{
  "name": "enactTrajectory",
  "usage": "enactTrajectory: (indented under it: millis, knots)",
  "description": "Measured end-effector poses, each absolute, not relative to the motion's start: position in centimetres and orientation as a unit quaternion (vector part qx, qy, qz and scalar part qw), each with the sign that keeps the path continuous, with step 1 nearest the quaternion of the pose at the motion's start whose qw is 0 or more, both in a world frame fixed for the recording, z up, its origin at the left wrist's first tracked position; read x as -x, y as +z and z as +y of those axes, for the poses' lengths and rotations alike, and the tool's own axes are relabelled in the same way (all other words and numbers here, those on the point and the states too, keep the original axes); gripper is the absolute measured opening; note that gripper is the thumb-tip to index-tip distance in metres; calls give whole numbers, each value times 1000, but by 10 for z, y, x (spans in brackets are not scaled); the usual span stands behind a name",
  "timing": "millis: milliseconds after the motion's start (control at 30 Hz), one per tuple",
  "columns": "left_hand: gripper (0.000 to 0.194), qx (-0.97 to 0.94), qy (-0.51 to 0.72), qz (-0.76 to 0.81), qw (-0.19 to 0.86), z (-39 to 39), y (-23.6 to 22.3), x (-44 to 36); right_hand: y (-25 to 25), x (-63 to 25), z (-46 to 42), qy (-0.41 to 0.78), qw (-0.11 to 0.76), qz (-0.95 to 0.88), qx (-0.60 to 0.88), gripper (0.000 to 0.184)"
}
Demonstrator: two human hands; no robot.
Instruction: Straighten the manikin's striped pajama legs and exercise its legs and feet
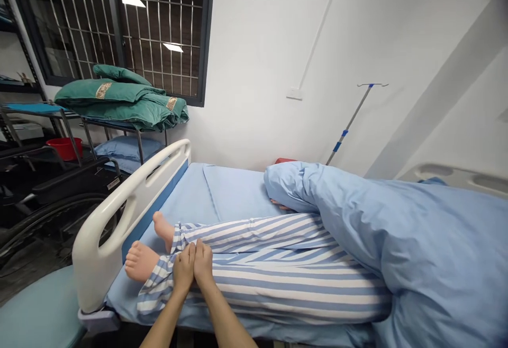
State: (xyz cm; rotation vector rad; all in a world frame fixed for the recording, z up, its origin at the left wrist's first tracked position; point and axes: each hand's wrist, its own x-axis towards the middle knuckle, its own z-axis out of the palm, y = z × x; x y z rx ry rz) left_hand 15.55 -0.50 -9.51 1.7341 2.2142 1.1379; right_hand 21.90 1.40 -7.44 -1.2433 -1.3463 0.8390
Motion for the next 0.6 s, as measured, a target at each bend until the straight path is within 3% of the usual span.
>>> enactTrajectory:
  millis: [167, 467, 600]
  knots:
    - [33, -604, 252, 750, 90, -9, -72, -167, -56, -248, 19, 266, 472, -655, 527, 55]
    - [31, -624, 233, 739, 99, -7, -75, -172, -69, -289, 4, 188, 469, -660, 556, 55]
    - [35, -601, 301, 724, 158, 5, -68, -179, -70, -288, 5, 203, 486, -653, 544, 55]
